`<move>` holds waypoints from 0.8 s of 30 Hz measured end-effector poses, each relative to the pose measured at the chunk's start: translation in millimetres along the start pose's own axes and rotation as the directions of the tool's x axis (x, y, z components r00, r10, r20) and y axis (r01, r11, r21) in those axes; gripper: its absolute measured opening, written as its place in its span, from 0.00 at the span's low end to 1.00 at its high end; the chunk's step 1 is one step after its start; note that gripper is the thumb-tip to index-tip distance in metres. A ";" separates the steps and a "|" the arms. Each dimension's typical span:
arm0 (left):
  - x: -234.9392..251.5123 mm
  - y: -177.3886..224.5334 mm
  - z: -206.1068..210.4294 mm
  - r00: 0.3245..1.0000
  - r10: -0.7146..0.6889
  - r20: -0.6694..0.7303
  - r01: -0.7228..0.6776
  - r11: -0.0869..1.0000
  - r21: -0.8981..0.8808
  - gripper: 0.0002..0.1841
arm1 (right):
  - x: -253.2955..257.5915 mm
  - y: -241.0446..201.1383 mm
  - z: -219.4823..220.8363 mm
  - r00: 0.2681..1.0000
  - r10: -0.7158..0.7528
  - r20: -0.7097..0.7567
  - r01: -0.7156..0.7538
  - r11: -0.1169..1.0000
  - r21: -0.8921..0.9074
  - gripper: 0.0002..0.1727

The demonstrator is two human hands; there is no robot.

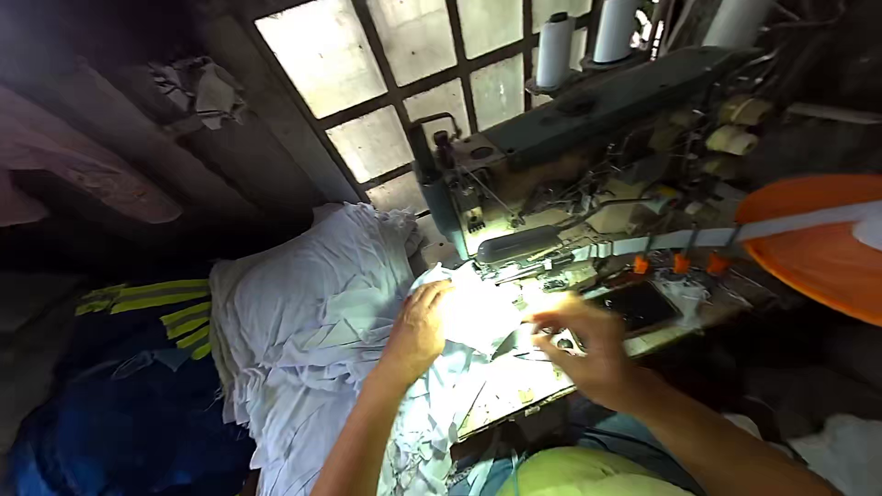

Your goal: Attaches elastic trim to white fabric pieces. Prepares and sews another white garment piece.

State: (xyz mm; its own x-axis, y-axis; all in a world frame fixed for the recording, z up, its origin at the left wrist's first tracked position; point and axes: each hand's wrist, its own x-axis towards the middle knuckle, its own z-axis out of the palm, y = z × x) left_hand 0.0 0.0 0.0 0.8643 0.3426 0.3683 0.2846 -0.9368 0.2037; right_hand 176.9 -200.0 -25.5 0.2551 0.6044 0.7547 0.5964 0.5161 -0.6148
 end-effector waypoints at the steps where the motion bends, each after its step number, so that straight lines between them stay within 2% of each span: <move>1: 7.4 -5.4 1.1 0.993 -0.047 0.104 0.045 0.999 0.024 0.21 | -7.7 23.5 25.8 0.990 0.067 0.123 -0.063 0.997 -0.039 0.16; 3: 17.8 -12.0 -0.1 0.975 -0.111 0.191 0.093 0.991 0.101 0.18 | -21.5 53.0 58.0 0.949 0.167 0.268 -0.139 0.983 -0.119 0.22; 5: 17.7 -13.1 -9.6 0.974 -0.122 0.191 0.092 0.983 0.162 0.12 | -24.8 55.8 63.6 0.899 0.250 0.360 -0.200 0.965 -0.172 0.23; 7: 4.4 -10.4 -19.9 0.979 -0.063 0.192 0.032 0.986 0.162 0.10 | -28.7 47.9 58.2 0.903 0.212 0.373 -0.169 0.975 -0.145 0.17; 8: -4.7 -6.4 -23.0 0.988 0.013 0.157 -0.035 0.989 0.141 0.11 | -31.2 43.9 52.7 0.918 0.154 0.365 -0.127 0.987 -0.098 0.15; 10: -22.5 11.0 -28.8 0.983 0.165 0.083 -0.167 0.986 0.023 0.13 | -34.9 37.5 38.2 0.919 0.009 0.394 -0.035 0.998 0.058 0.12; 12: -36.5 33.2 -29.6 0.964 0.265 0.020 -0.256 0.946 -0.197 0.11 | -35.1 28.7 22.7 0.882 -0.100 0.461 0.014 0.983 0.186 0.10; 14: -43.9 54.4 -20.5 0.947 0.320 -0.036 -0.308 0.865 -0.396 0.10 | -36.0 22.3 11.5 0.851 -0.143 0.506 0.004 0.964 0.265 0.08; 15: -46.7 64.3 -10.7 0.943 0.323 -0.074 -0.324 0.848 -0.420 0.11 | -37.3 21.5 7.4 0.848 -0.147 0.509 -0.015 0.954 0.300 0.08; 16: -49.3 72.2 3.4 0.942 0.310 -0.129 -0.336 0.864 -0.375 0.15 | -37.7 22.7 4.0 0.855 -0.146 0.498 -0.042 0.937 0.347 0.09; 18: -51.8 76.6 40.3 0.930 0.281 -0.238 -0.303 0.951 -0.064 0.27 | -35.0 27.4 -1.5 0.886 -0.114 0.449 -0.133 0.865 0.483 0.10; 19: -50.2 72.3 60.7 0.921 0.271 -0.278 -0.244 0.961 0.129 0.28 | -33.2 28.0 -5.2 0.904 -0.074 0.420 -0.182 0.825 0.535 0.12; 20: -46.7 64.9 76.2 0.923 0.249 -0.293 -0.172 0.949 0.262 0.25 | -31.8 27.6 -9.3 0.920 -0.029 0.392 -0.219 0.790 0.573 0.14; 22: -38.3 45.2 77.7 0.936 0.130 -0.327 -0.012 0.940 0.340 0.20 | -29.4 28.1 -17.2 0.931 0.016 0.364 -0.263 0.722 0.640 0.15; 24: -28.2 28.5 46.6 0.906 0.066 -0.418 0.092 0.934 0.346 0.18 | -30.7 32.6 -21.2 0.918 0.033 0.395 -0.311 0.677 0.667 0.15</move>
State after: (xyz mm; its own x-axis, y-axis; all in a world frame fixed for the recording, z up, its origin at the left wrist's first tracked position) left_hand 3.1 -39.6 -46.8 0.6281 0.2785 0.7266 0.4889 -0.8677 -0.0900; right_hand 204.7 -214.6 -63.8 -0.0468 0.8115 0.5825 -0.1836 0.5662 -0.8035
